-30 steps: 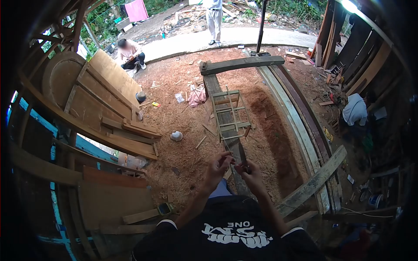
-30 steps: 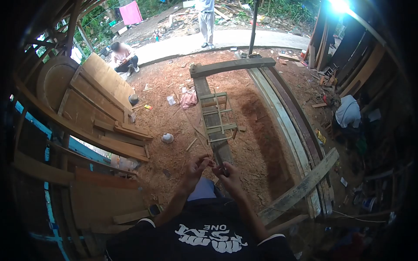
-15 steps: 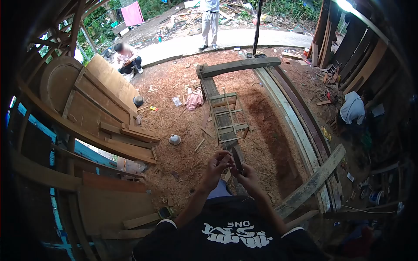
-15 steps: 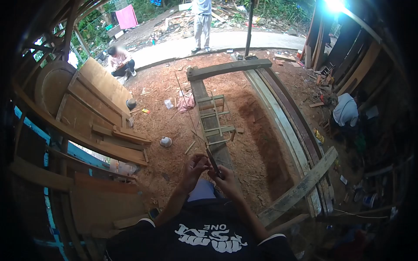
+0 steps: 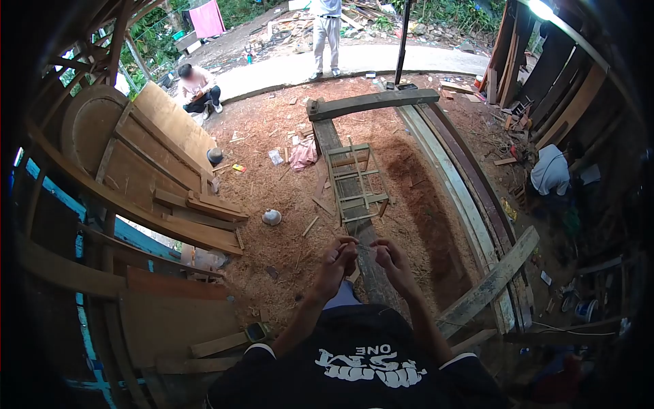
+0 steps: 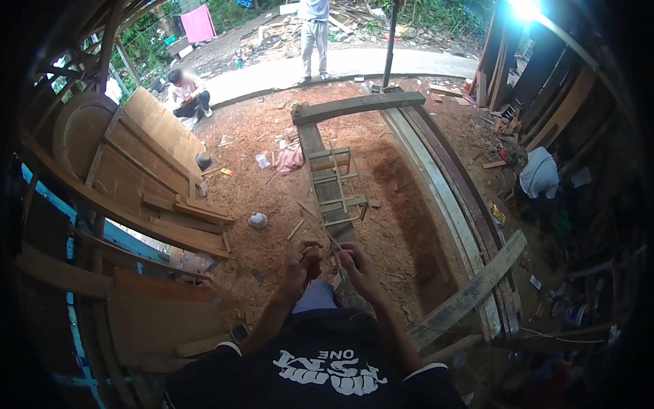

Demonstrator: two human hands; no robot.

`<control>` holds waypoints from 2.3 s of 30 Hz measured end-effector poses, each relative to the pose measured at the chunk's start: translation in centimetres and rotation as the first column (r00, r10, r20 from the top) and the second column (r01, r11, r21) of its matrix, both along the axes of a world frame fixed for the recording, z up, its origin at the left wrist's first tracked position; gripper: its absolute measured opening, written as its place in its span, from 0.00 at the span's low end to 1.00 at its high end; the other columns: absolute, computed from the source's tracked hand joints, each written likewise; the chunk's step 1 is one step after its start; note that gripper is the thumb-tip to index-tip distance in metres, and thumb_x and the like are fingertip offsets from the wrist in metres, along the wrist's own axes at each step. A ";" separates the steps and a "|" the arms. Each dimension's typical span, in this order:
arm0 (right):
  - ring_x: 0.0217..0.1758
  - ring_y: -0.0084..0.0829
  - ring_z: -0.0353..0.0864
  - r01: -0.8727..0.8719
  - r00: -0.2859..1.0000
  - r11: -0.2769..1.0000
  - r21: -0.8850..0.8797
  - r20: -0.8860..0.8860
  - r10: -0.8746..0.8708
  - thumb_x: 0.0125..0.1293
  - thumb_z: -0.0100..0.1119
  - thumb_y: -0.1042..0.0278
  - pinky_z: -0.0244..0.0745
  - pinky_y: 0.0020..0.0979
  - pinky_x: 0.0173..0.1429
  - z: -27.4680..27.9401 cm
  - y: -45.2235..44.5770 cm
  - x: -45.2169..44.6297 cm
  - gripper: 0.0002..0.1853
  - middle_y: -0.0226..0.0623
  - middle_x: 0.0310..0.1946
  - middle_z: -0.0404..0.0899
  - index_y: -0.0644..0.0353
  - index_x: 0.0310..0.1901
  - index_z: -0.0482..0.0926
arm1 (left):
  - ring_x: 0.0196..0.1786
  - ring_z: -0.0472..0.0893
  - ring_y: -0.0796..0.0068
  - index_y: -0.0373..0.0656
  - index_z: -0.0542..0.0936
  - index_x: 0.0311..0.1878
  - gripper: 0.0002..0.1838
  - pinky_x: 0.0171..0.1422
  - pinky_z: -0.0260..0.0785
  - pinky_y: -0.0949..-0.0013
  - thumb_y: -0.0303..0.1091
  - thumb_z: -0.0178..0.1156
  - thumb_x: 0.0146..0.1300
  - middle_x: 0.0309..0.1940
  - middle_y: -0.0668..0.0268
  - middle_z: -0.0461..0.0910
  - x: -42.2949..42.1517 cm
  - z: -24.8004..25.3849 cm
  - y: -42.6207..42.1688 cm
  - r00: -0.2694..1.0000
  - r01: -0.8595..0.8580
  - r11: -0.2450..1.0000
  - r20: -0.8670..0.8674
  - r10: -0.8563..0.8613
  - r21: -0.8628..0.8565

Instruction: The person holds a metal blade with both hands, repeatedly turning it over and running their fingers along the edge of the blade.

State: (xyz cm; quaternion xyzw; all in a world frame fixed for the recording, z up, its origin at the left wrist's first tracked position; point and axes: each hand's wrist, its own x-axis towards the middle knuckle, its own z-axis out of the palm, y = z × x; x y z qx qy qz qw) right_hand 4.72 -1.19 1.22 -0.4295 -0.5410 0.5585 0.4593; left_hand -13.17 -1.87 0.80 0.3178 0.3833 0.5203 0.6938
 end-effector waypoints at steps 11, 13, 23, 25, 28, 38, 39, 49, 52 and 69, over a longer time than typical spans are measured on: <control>0.28 0.12 0.70 0.125 0.982 0.983 0.134 0.128 -0.142 0.71 0.63 0.67 0.64 0.20 0.31 -0.2 1.4 -0.4 0.08 0.24 0.27 0.77 0.63 0.41 0.81 | 0.30 0.64 0.91 0.41 0.76 0.55 0.10 0.32 0.58 0.81 0.32 0.51 0.78 0.31 0.78 0.70 0.7 -0.4 -1.2 0.958 0.197 0.977 -0.230 -0.174 0.082; 0.27 0.12 0.68 0.201 0.963 0.969 0.140 0.150 -0.222 0.70 0.64 0.67 0.62 0.20 0.30 -0.1 1.6 0.2 0.08 0.23 0.25 0.75 0.63 0.40 0.80 | 0.31 0.65 0.91 0.41 0.76 0.55 0.10 0.33 0.59 0.81 0.33 0.51 0.78 0.31 0.78 0.71 0.3 -0.9 -1.1 0.936 0.237 0.967 -0.289 -0.201 0.093; 0.24 0.11 0.64 0.307 0.913 0.917 0.254 0.191 -0.359 0.69 0.66 0.67 0.59 0.21 0.27 0.4 1.6 0.2 0.08 0.24 0.22 0.73 0.62 0.41 0.79 | 0.26 0.63 0.90 0.42 0.77 0.58 0.13 0.27 0.55 0.81 0.37 0.51 0.78 0.27 0.77 0.70 0.6 -1.4 -1.6 0.932 0.211 0.972 -0.320 -0.168 0.106; 0.25 0.12 0.65 0.280 0.926 0.931 0.236 0.190 -0.326 0.70 0.64 0.68 0.61 0.21 0.28 0.4 1.4 0.1 0.08 0.24 0.23 0.74 0.62 0.43 0.78 | 0.26 0.63 0.90 0.42 0.77 0.58 0.13 0.27 0.54 0.82 0.37 0.51 0.78 0.27 0.78 0.69 0.5 -1.7 -1.4 0.942 0.224 0.963 -0.288 -0.175 0.148; 0.27 0.13 0.69 0.164 0.950 0.959 0.230 0.226 -0.217 0.72 0.60 0.69 0.64 0.21 0.31 -0.4 1.3 0.0 0.07 0.25 0.26 0.75 0.62 0.47 0.77 | 0.31 0.65 0.90 0.41 0.77 0.56 0.10 0.32 0.59 0.81 0.31 0.50 0.78 0.31 0.78 0.71 0.1 -0.6 -1.3 0.955 0.209 0.977 -0.226 -0.193 0.050; 0.26 0.38 0.84 -0.121 0.696 0.896 0.427 0.680 -0.231 0.67 0.64 0.52 0.74 0.37 0.30 1.4 -0.9 -1.1 0.14 0.37 0.24 0.81 0.54 0.44 0.79 | 0.30 0.65 0.88 0.44 0.75 0.56 0.14 0.32 0.59 0.79 0.20 0.48 0.71 0.31 0.76 0.70 -0.4 -2.8 -0.6 0.969 0.152 0.988 -0.201 -0.142 0.037; 0.26 0.37 0.84 -0.138 0.689 0.889 0.437 0.687 -0.231 0.66 0.65 0.52 0.74 0.37 0.30 1.2 -0.9 -0.9 0.14 0.35 0.24 0.81 0.53 0.43 0.79 | 0.30 0.65 0.88 0.44 0.75 0.56 0.15 0.32 0.59 0.79 0.19 0.47 0.70 0.31 0.76 0.70 -0.3 -1.7 -0.8 0.963 0.158 0.986 -0.231 -0.141 0.058; 0.30 0.30 0.84 -0.119 0.719 0.803 0.584 0.609 -0.336 0.60 0.69 0.47 0.73 0.35 0.33 0.4 0.0 0.4 0.16 0.28 0.26 0.82 0.50 0.37 0.79 | 0.28 0.64 0.90 0.46 0.76 0.54 0.12 0.31 0.56 0.80 0.23 0.47 0.73 0.29 0.77 0.70 -0.3 1.0 -0.7 0.949 0.235 0.972 -0.211 -0.234 -0.021; 0.30 0.32 0.85 -0.113 0.730 0.807 0.580 0.599 -0.329 0.60 0.70 0.47 0.74 0.36 0.37 0.2 0.1 0.5 0.17 0.30 0.27 0.83 0.52 0.37 0.79 | 0.27 0.64 0.90 0.46 0.76 0.53 0.10 0.30 0.55 0.80 0.26 0.48 0.74 0.28 0.78 0.69 -0.1 0.8 -0.7 0.950 0.232 0.972 -0.206 -0.233 -0.027; 0.27 0.33 0.83 -0.126 0.775 0.876 0.465 0.598 -0.206 0.57 0.74 0.57 0.75 0.33 0.34 0.9 -0.2 2.0 0.15 0.34 0.25 0.81 0.57 0.37 0.81 | 0.31 0.66 0.90 0.43 0.77 0.50 0.06 0.35 0.58 0.82 0.28 0.53 0.74 0.31 0.78 0.71 -0.3 -0.6 -1.6 0.968 0.237 0.972 -0.094 -0.234 0.013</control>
